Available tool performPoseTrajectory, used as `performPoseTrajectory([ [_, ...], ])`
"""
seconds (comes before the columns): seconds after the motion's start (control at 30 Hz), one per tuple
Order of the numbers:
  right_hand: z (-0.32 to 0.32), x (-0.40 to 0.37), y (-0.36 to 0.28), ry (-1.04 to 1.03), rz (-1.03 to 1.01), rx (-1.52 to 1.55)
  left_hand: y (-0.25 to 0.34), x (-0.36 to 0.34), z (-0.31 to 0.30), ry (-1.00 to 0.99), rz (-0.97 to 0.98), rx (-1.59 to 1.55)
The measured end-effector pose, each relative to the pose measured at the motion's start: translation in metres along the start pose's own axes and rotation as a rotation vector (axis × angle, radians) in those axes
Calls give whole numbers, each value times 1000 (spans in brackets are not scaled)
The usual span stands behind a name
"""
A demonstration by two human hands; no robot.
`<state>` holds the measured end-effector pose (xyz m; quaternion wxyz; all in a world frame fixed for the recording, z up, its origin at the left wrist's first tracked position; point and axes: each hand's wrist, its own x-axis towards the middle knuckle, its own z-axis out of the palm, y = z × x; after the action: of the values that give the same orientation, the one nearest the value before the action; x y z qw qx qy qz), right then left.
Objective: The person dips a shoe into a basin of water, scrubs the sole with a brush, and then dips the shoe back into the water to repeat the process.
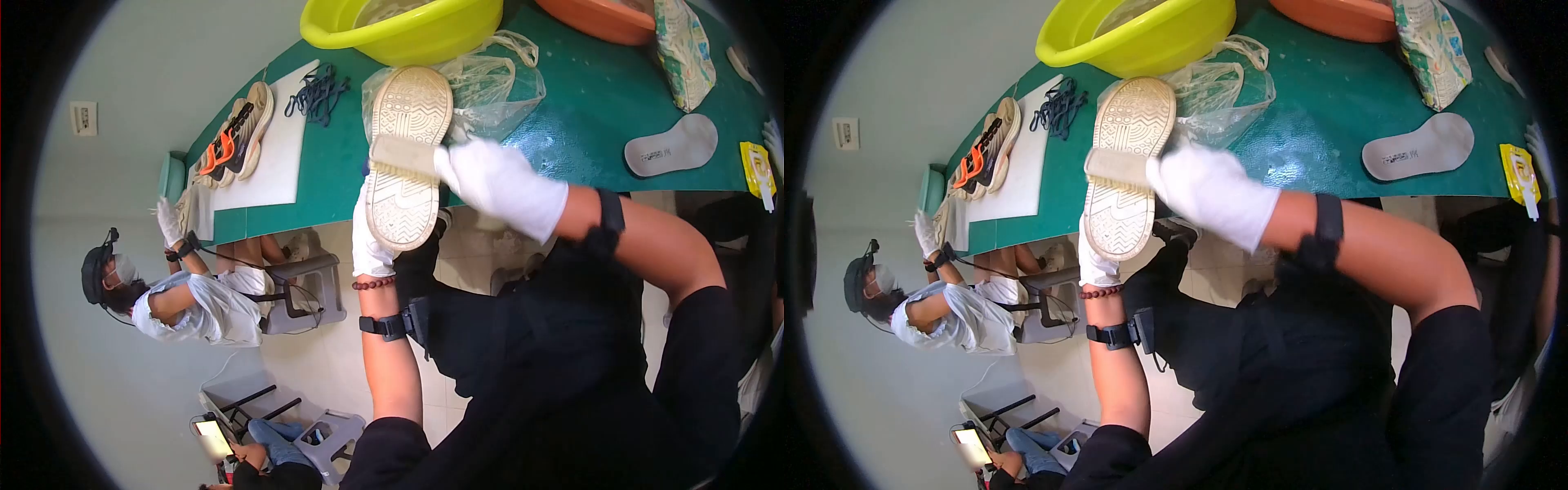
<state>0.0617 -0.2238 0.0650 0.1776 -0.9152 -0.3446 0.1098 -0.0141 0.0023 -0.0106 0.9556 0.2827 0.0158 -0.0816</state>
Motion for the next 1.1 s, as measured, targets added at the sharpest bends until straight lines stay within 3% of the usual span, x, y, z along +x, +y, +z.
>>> performPoseTrajectory([
  [0.1, 5, 45, 45, 272, 37, -170, -1, 1, -6, 8, 4, 18],
  [0.17, 12, 57, 48, 268, 69, -152, 0, 2, -1, 209, 37, 105],
  [0.23, 20, 14, 0, 253, -8, -56, -5, 2, 28, 618, 89, 261],
  [0.3, 18, -17, -22, 99, -124, 93, 1, -4, -10, -29, -12, -11],
  [0.33, 21, -12, -8, 180, -171, 28, -1, -1, 11, 108, 11, 23],
  [0.37, 23, -1, 6, 256, -212, -34, -1, -2, 12, 125, 7, 18],
  [0.4, 7, 15, 10, 123, 1, -69, -1, -2, 14, 142, 4, 13],
  [0.43, 5, 20, 21, 265, -12, -109, -2, -3, 20, 249, 29, 157],
  [0.5, 19, 18, 16, 278, -8, -116, -4, 0, 28, 396, 61, 322],
  [0.57, 37, -24, -18, 289, -145, 12, -4, -1, 23, 442, 67, 335],
  [0.6, 35, -40, -28, 189, -149, 12, -4, -4, 28, 444, 67, 328],
  [0.67, 29, -30, -13, 235, -216, -110, -5, -6, 43, 553, 22, 303],
  [0.73, 21, -14, 9, 361, -268, -175, -5, 0, 25, 447, 65, 330],
  [0.83, 9, 11, 7, 407, -75, -17, -4, 1, 19, 405, 82, 378],
  [0.93, 8, 1, -21, 180, -69, -28, -4, -1, 11, 427, 69, 302],
  [1.03, 25, -26, -17, 293, -300, -28, -5, -4, 10, 449, 79, 319],
  [1.1, 20, -28, 0, 178, -330, -133, -4, 6, 10, 413, 71, 397],
])
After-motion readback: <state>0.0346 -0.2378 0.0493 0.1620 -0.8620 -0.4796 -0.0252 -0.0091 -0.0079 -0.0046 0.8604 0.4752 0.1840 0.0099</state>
